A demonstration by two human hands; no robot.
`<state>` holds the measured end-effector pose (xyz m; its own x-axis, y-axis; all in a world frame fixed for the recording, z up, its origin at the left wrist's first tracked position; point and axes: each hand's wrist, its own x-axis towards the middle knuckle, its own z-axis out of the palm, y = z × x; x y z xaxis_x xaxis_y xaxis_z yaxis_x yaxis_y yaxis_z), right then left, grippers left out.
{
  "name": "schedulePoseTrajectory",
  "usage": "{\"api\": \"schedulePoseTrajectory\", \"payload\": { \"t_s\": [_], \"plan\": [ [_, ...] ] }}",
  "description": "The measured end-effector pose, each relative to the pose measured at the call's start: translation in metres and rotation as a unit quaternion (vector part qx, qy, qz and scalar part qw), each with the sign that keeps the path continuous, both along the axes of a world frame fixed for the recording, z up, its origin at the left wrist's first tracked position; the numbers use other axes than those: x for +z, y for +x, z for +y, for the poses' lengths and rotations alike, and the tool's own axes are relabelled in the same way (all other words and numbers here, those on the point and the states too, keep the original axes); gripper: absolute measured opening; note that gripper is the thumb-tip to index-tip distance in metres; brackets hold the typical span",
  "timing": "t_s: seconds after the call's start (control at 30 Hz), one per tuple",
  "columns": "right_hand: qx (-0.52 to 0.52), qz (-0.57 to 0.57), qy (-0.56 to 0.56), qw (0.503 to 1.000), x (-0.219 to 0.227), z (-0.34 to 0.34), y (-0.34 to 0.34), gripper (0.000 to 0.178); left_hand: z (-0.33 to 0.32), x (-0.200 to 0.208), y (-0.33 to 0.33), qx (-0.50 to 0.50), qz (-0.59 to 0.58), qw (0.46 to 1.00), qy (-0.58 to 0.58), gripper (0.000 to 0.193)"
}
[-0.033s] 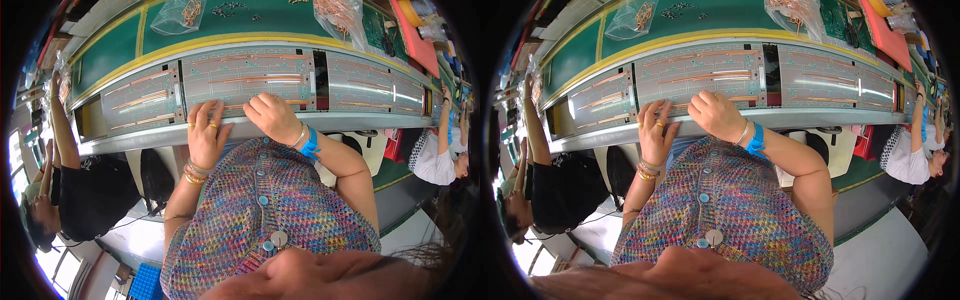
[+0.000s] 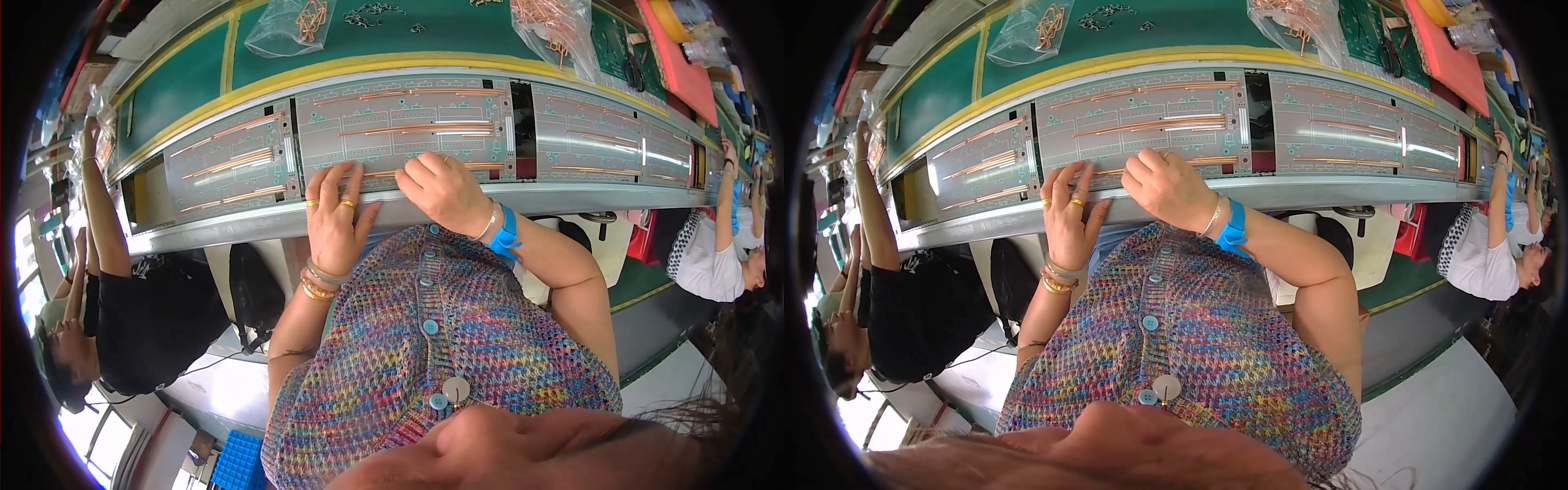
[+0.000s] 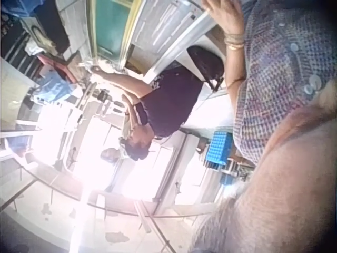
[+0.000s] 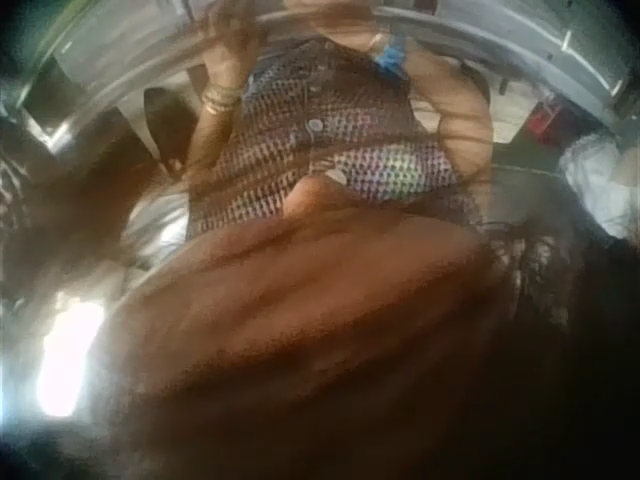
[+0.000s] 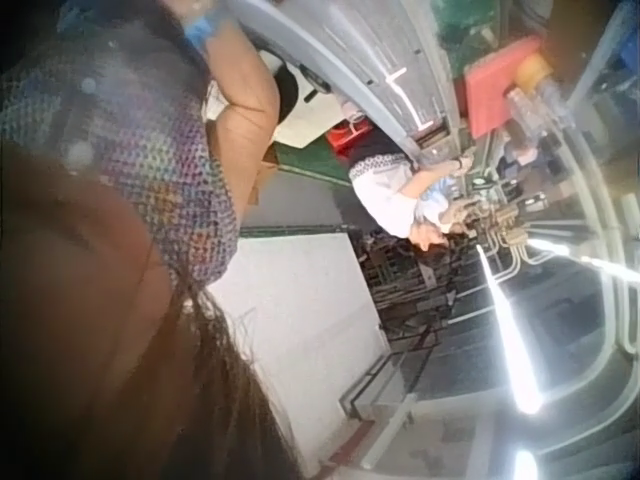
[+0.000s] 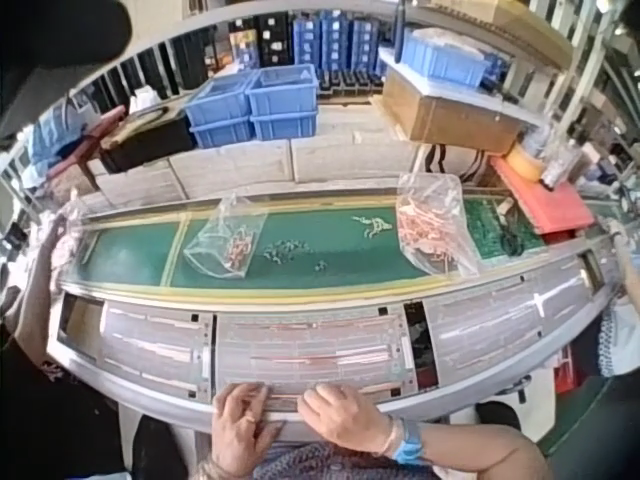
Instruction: The person is assembling small electronic components onto a metal strip on an assembly line.
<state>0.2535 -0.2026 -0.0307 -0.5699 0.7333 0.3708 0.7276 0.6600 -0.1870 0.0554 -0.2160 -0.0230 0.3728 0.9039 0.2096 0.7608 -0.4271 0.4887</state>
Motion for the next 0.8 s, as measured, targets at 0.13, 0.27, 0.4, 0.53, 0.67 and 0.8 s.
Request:
{"api": "schedulePoseTrajectory", "payload": {
  "t_s": [0.13, 0.27, 0.4, 0.53, 0.67, 0.8],
  "plan": [
    [0.031, 0.005, -0.012, 0.999, 0.002, 0.005, 0.005, 0.025, -0.001, -0.002, 0.0, 0.008, 0.011, 1.0, -0.007, 0.057],
    [-0.027, 0.106, -0.052, 0.993, 0.02, -0.002, 0.031, 0.029, -0.003, 0.002, 0.005, -0.044, 0.059, 0.997, -0.01, 0.058],
    [-0.128, 0.115, -0.067, 0.983, 0.03, -0.01, 0.071, 0.023, -0.003, 0.001, 0.007, -0.08, 0.097, 0.992, -0.002, 0.057],
    [-0.218, 0.098, -0.028, 0.971, 0.025, -0.017, 0.098, 0.018, -0.001, 0.002, 0.01, -0.093, 0.112, 0.989, -0.018, 0.056],
    [-0.279, 0.099, -0.015, 0.955, 0.025, -0.019, 0.117, 0.013, 0.004, 0.003, 0.011, -0.12, 0.096, 0.988, -0.008, 0.056],
    [-0.362, 0.139, 0.006, 0.922, 0.027, 0.008, 0.142, 0.009, 0.003, 0.009, 0.018, -0.135, 0.101, 0.985, -0.036, 0.057]
  ]
}}
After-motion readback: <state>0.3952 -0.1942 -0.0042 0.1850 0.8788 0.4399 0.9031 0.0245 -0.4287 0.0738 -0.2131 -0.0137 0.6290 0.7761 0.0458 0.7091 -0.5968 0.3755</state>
